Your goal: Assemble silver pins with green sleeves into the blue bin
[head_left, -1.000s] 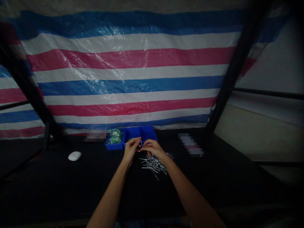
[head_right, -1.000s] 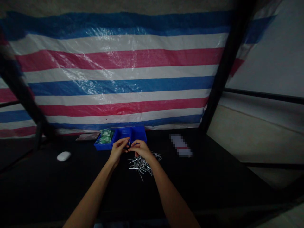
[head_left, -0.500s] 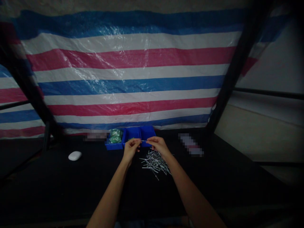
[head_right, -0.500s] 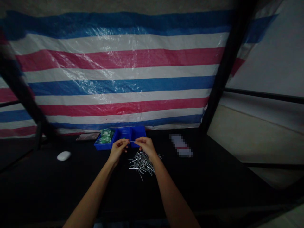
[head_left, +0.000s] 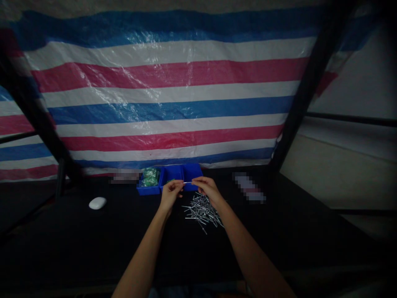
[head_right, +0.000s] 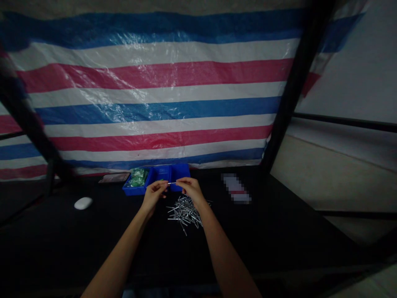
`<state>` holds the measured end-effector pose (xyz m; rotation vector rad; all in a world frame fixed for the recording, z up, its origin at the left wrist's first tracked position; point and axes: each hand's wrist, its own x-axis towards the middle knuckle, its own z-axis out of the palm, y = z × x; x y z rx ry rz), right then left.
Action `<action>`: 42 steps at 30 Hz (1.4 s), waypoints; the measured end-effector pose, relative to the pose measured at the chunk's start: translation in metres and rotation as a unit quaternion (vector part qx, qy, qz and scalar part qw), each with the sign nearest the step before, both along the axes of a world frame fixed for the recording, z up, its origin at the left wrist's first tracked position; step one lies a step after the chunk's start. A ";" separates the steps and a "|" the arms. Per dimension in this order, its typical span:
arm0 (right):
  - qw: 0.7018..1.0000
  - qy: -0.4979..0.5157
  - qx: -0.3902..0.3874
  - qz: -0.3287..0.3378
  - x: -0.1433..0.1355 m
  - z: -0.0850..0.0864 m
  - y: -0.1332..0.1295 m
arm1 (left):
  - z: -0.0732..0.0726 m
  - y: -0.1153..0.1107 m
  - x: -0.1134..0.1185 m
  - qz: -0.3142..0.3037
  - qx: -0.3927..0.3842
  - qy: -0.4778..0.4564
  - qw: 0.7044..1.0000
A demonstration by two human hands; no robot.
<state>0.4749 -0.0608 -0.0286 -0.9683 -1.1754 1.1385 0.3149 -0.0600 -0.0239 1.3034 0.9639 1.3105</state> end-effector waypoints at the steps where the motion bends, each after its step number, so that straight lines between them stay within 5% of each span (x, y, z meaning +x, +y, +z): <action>1: 1.000 -0.009 0.004 0.005 0.000 0.000 0.000 | 0.000 0.000 0.000 0.001 0.001 0.000 1.000; 10: 0.993 -0.103 0.034 0.049 -0.008 -0.008 0.002 | 0.000 0.000 0.000 -0.009 -0.008 0.005 1.000; 18: 0.999 -0.040 0.015 -0.013 0.003 -0.019 0.017 | -0.005 0.001 0.002 -0.014 0.029 0.085 0.996; 24: 0.997 -0.032 0.019 -0.067 0.011 -0.026 0.023 | -0.010 -0.008 0.008 -0.012 0.140 0.253 0.957; 36: 0.995 -0.051 0.021 -0.082 0.010 -0.019 0.019 | -0.013 -0.012 0.011 -0.069 0.172 0.317 0.930; 42: 0.995 -0.043 0.024 -0.084 0.009 -0.011 0.013 | -0.014 -0.013 0.007 -0.048 0.239 0.408 0.880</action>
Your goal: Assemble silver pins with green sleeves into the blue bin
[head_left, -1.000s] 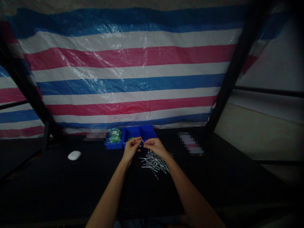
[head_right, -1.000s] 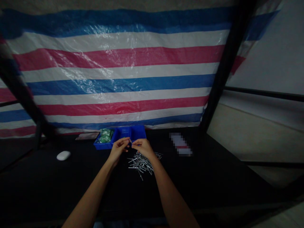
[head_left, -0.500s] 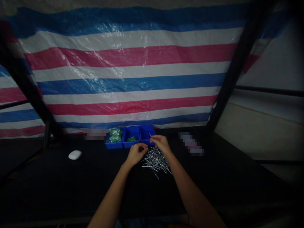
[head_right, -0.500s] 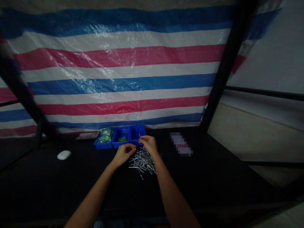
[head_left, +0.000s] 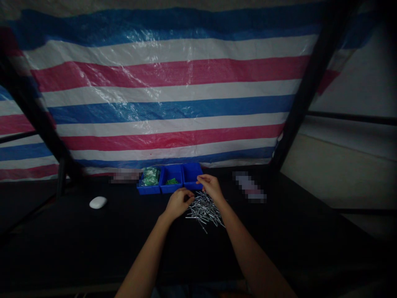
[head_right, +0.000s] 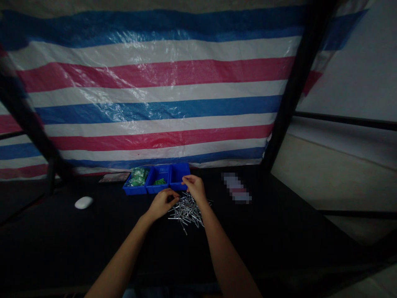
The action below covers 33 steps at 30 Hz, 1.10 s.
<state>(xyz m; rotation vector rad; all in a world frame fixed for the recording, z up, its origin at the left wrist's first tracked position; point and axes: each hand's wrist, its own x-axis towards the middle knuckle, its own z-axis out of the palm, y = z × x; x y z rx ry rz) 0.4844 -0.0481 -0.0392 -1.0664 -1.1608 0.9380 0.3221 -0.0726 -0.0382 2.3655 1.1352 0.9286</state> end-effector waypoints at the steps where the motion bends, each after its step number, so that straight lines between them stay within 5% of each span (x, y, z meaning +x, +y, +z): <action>1: 1.000 0.002 0.001 -0.002 0.000 0.001 -0.001 | 0.000 0.000 -0.001 0.005 0.013 0.011 1.000; 20: 1.000 0.009 0.008 -0.003 0.004 0.003 0.000 | -0.013 0.004 0.005 0.083 0.034 0.080 0.993; 27: 0.999 -0.033 0.007 0.034 0.003 -0.005 0.004 | -0.002 0.007 0.004 0.057 -0.019 -0.107 0.992; 33: 0.992 -0.063 0.018 0.110 -0.002 0.003 -0.002 | 0.000 0.018 0.002 0.046 -0.133 -0.298 0.944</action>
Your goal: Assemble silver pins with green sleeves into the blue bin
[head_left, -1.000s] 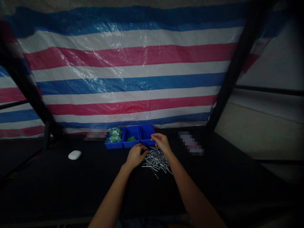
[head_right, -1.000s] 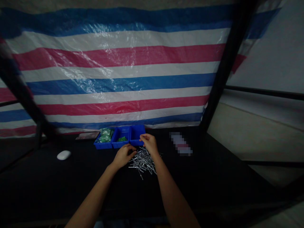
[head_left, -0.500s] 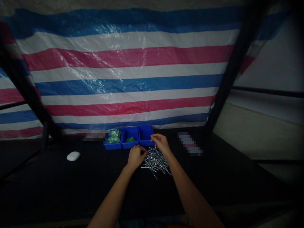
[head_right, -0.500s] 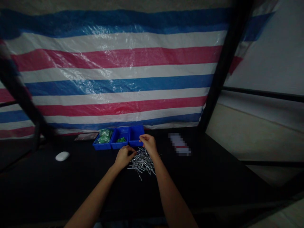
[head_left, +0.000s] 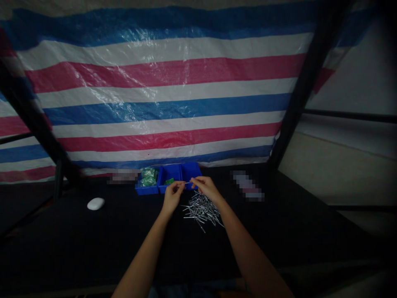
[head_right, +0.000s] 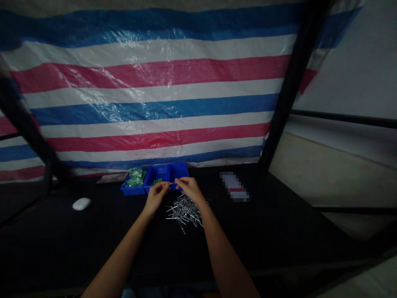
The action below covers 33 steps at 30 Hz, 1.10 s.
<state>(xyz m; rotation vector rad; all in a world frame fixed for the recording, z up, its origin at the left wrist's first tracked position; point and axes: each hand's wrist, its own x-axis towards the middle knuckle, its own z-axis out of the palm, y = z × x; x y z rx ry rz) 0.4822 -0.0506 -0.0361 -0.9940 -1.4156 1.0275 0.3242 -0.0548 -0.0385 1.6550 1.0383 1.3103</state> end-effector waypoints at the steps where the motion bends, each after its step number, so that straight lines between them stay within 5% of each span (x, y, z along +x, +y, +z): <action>1: 1.000 -0.003 0.003 0.017 -0.001 0.002 -0.002 | -0.001 0.001 0.000 -0.007 -0.016 -0.017 1.000; 6: 0.998 -0.002 0.018 0.065 -0.004 0.004 -0.005 | -0.003 -0.001 0.004 -0.067 -0.066 -0.049 0.994; 16: 0.998 -0.009 0.060 -0.018 -0.012 -0.006 0.001 | -0.005 -0.007 0.007 -0.145 -0.113 -0.017 0.983; 26: 0.999 0.021 0.024 -0.029 -0.012 0.007 -0.007 | -0.002 -0.007 0.005 -0.121 -0.120 -0.032 0.985; 33: 0.999 0.035 -0.016 0.021 -0.011 0.009 -0.010 | 0.000 -0.004 0.001 -0.082 -0.106 -0.067 0.989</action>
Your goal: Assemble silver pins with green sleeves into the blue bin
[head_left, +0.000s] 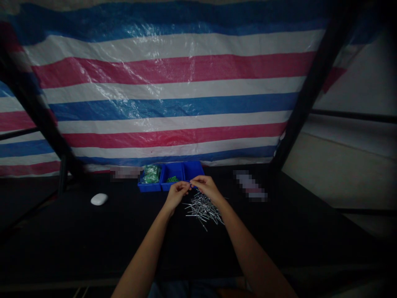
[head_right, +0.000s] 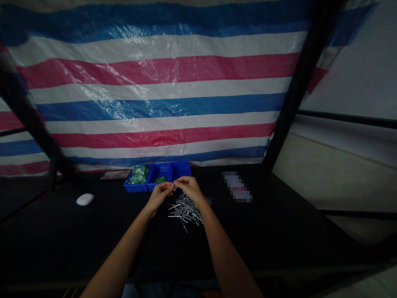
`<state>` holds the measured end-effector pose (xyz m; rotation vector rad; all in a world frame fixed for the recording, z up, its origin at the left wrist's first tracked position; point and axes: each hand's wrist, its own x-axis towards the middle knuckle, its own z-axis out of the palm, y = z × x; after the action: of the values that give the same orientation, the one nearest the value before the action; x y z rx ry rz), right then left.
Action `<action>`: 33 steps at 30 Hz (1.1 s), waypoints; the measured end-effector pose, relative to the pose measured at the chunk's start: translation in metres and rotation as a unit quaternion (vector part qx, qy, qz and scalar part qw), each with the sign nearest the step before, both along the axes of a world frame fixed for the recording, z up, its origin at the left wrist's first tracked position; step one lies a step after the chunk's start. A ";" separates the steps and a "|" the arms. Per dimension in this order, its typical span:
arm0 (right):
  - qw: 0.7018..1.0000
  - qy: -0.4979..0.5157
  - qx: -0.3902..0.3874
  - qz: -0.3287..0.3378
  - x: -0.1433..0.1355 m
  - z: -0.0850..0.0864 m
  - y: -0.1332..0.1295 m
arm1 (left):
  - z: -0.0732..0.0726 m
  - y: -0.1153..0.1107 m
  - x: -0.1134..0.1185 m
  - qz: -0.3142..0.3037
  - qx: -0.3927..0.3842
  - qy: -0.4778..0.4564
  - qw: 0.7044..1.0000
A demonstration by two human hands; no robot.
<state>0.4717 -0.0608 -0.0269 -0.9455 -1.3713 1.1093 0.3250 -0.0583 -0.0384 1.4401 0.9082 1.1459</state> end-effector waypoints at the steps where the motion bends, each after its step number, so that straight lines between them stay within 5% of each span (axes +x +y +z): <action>1: 1.000 0.001 -0.005 0.012 0.000 0.000 -0.001 | 0.001 0.000 -0.001 0.006 0.002 -0.004 1.000; 12: 0.999 -0.013 -0.024 0.030 -0.003 -0.011 0.002 | 0.011 -0.004 -0.003 0.067 0.043 0.003 0.997; 33: 0.999 -0.022 -0.001 0.035 -0.004 -0.014 0.004 | 0.010 -0.004 -0.002 0.045 0.035 0.006 0.998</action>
<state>0.4674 -0.0569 -0.0410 -0.9353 -1.4479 1.1482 0.3226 -0.0619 -0.0287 1.4762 0.9565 1.2482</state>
